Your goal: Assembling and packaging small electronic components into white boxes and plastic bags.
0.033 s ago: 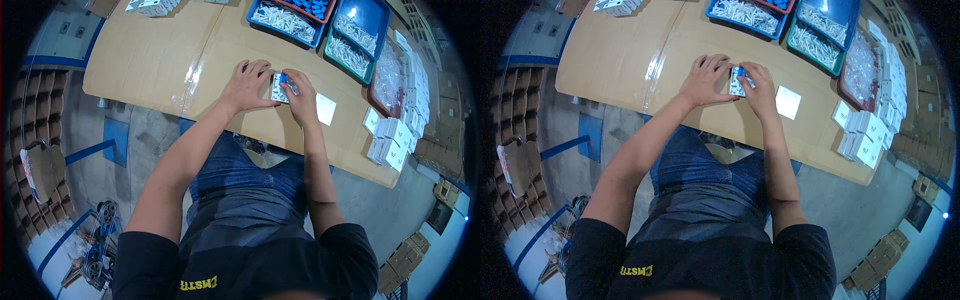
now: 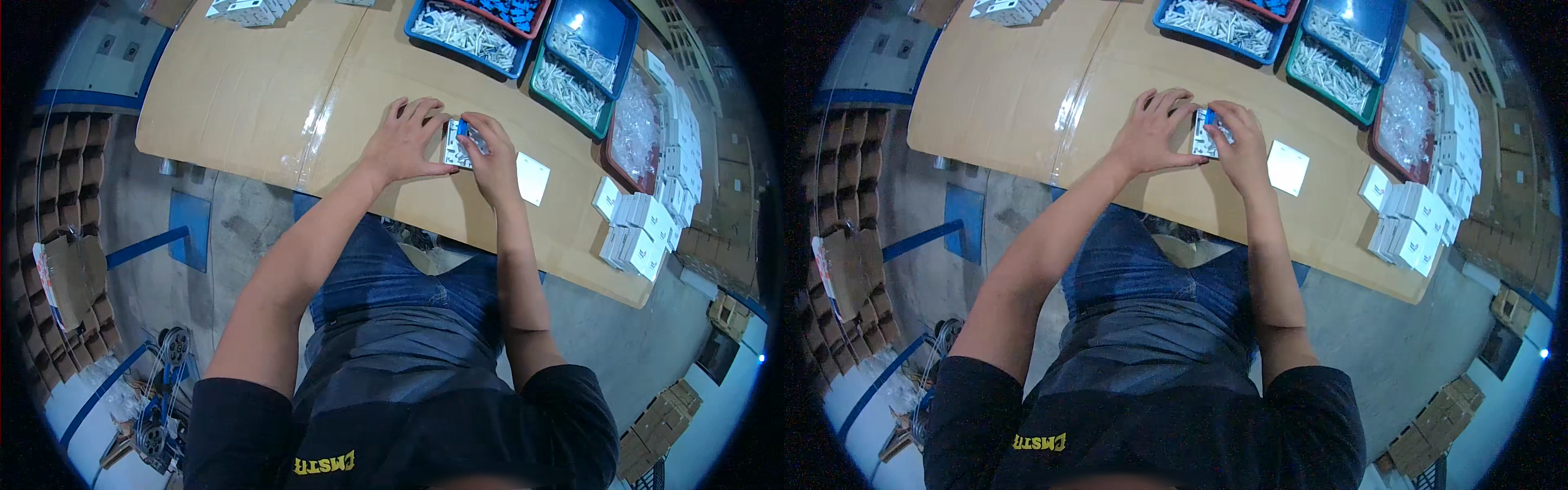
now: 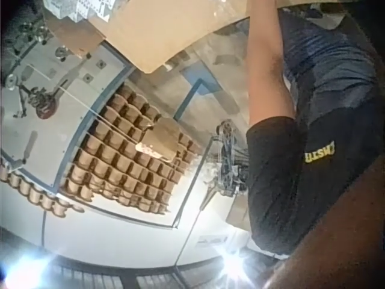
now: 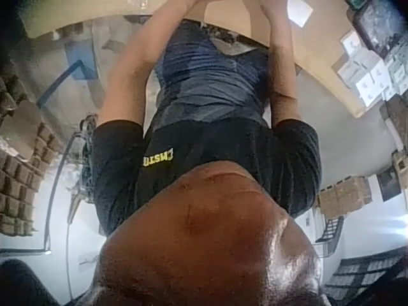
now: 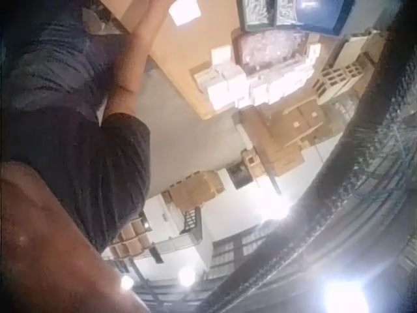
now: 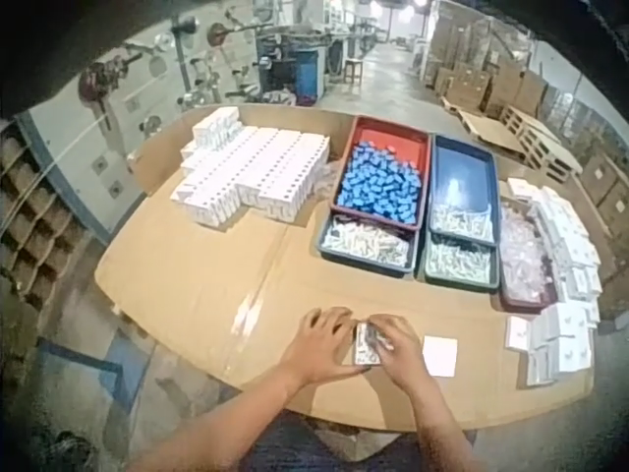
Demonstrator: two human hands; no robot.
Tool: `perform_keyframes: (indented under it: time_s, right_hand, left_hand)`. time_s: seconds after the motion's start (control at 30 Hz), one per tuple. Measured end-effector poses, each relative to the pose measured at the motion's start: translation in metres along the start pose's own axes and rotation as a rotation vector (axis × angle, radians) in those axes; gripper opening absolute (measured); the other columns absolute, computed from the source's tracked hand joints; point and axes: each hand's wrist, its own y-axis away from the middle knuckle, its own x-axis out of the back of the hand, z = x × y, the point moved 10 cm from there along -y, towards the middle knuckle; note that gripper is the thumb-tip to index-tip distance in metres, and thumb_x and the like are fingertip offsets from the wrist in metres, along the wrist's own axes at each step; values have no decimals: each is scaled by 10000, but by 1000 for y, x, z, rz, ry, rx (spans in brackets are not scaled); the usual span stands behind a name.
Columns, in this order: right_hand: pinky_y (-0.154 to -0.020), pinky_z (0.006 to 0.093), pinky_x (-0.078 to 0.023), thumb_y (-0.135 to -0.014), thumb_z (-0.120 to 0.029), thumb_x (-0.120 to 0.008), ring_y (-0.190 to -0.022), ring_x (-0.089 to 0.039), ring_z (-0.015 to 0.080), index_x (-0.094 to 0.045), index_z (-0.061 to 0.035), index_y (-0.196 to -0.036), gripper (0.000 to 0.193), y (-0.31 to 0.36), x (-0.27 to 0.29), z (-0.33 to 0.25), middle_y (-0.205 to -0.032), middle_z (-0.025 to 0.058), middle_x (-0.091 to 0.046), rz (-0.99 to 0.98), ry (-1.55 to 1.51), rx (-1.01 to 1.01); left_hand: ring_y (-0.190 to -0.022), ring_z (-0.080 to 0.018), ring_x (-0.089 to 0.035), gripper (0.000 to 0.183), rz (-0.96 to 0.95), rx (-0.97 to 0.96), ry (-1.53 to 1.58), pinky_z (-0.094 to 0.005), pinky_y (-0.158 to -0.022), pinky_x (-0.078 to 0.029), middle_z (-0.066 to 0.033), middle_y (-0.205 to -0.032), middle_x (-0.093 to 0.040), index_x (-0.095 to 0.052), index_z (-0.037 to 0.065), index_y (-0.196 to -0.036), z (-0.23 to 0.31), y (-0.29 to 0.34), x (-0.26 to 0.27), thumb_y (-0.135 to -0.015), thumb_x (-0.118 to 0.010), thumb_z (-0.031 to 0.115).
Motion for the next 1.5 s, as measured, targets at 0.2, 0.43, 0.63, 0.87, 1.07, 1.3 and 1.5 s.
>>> perform_keyframes:
  time_s: [0.2, 0.43, 0.63, 0.87, 1.07, 1.3, 1.5]
  right_hand:
    - [-990, 414, -434, -865, -126, -710, -1086, -619, 309, -672, -77, -1191, 333, -4, -13, 6, -1184, 98, -677, -100, 67, 17]
    - [-996, 416, -402, -879, -158, -697, -1136, -622, 285, -673, -108, -1196, 321, -5, -17, 12, -1196, 87, -682, -117, 75, -10]
    - [-984, 401, -412, -879, -168, -701, -1104, -633, 286, -686, -107, -1169, 297, -7, -22, 16, -1182, 76, -688, -132, 65, -5]
    - [-1048, 457, -392, -867, -173, -712, -1188, -586, 302, -695, -124, -1227, 363, -2, -22, 25, -1254, 94, -652, -93, 91, -72]
    - [-1136, 535, -317, -904, -203, -674, -1291, -512, 315, -677, -152, -1287, 386, 4, -27, 8, -1375, 132, -564, -136, 450, -36]
    - [-1163, 650, -179, -971, -366, -593, -1460, -303, 357, -648, -140, -1325, 424, 24, -28, -21, -1546, 147, -392, -120, 590, 53]
    - [-1173, 666, -114, -970, -368, -589, -1479, -275, 355, -652, -142, -1319, 421, 13, -33, -17, -1556, 153, -385, -174, 633, 75]
  left_hand:
    - [-1355, -287, -421, 879, 0, 6, -19, -525, -1166, -254, -126, -1403, -477, -532, 94, -1342, 0, 2, 1, -721, -705, 692]
    - [-1361, -292, -416, 880, 5, 1, -8, -526, -1167, -255, -128, -1405, -476, -534, 86, -1336, -1, 1, -1, -721, -705, 691]
    - [-1361, -289, -417, 871, 7, 1, -14, -531, -1165, -256, -124, -1403, -476, -539, 89, -1327, -2, 1, 0, -720, -708, 692]
    - [-1367, -287, -411, 873, -8, 6, -27, -526, -1172, -249, -121, -1413, -470, -536, 87, -1324, -1, 0, -2, -720, -706, 694]
    - [-1375, -286, -404, 863, -18, 15, -13, -530, -1171, -253, -122, -1423, -464, -528, 96, -1334, -2, 2, -2, -722, -711, 676]
    - [-1386, -265, -389, 844, -23, -14, -85, -520, -1173, -235, -120, -1418, -469, -543, 89, -1318, -5, 0, -8, -717, -705, 658]
    - [-1381, -264, -391, 845, -25, 6, -65, -505, -1176, -231, -115, -1419, -466, -550, 102, -1331, -6, 3, -10, -725, -696, 672]
